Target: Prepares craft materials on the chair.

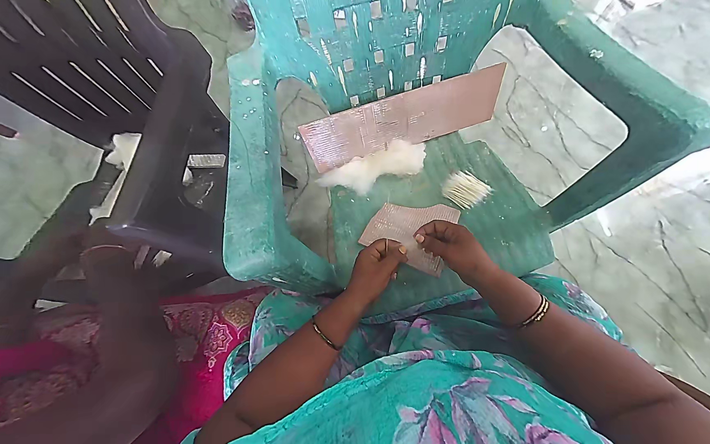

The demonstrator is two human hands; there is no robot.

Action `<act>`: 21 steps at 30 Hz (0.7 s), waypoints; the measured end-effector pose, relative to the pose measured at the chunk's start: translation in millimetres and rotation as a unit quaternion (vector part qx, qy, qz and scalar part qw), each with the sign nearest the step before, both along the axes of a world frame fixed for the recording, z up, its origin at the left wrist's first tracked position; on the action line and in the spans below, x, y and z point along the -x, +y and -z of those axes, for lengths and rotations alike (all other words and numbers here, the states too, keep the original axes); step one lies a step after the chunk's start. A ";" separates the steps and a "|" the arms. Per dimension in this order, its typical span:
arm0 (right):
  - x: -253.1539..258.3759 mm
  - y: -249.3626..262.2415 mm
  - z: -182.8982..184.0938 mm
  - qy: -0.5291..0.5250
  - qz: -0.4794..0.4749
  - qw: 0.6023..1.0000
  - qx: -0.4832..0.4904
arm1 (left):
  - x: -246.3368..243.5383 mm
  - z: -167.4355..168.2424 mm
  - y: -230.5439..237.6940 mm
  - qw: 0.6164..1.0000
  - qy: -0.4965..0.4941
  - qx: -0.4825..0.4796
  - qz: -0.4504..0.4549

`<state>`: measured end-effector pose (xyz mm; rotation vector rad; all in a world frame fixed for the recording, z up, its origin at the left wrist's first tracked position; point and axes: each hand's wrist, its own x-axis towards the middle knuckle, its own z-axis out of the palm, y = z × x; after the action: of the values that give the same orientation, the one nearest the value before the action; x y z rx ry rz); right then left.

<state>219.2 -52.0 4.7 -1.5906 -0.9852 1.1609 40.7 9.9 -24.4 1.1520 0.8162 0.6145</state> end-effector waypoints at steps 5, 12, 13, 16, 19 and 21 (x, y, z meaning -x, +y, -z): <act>0.4 -0.3 0.7 -0.027 -0.048 0.998 0.018 | -1.2 0.3 0.8 1.000 0.007 -0.007 0.011; -2.9 3.4 0.2 -0.045 -0.027 0.998 0.030 | 1.4 -6.8 0.1 0.998 0.045 0.032 0.019; -3.9 3.7 1.0 -0.044 -0.023 0.998 0.030 | 2.2 -7.8 0.2 0.998 0.054 0.031 0.017; -5.3 4.5 2.4 -0.056 -0.021 0.997 0.041 | 3.0 -7.3 2.2 0.997 0.082 0.014 0.004; -3.4 5.7 3.9 -0.109 -0.030 0.993 0.043 | 2.8 -4.2 3.8 0.995 0.103 -0.011 -0.005; -1.8 6.0 6.0 -0.193 -0.040 0.980 0.008 | 2.7 -5.4 3.6 0.991 0.132 -0.028 -0.003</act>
<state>221.1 -46.0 -1.2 -1.8452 -1.2996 0.9309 38.0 13.5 -19.1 1.2990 1.0321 0.4976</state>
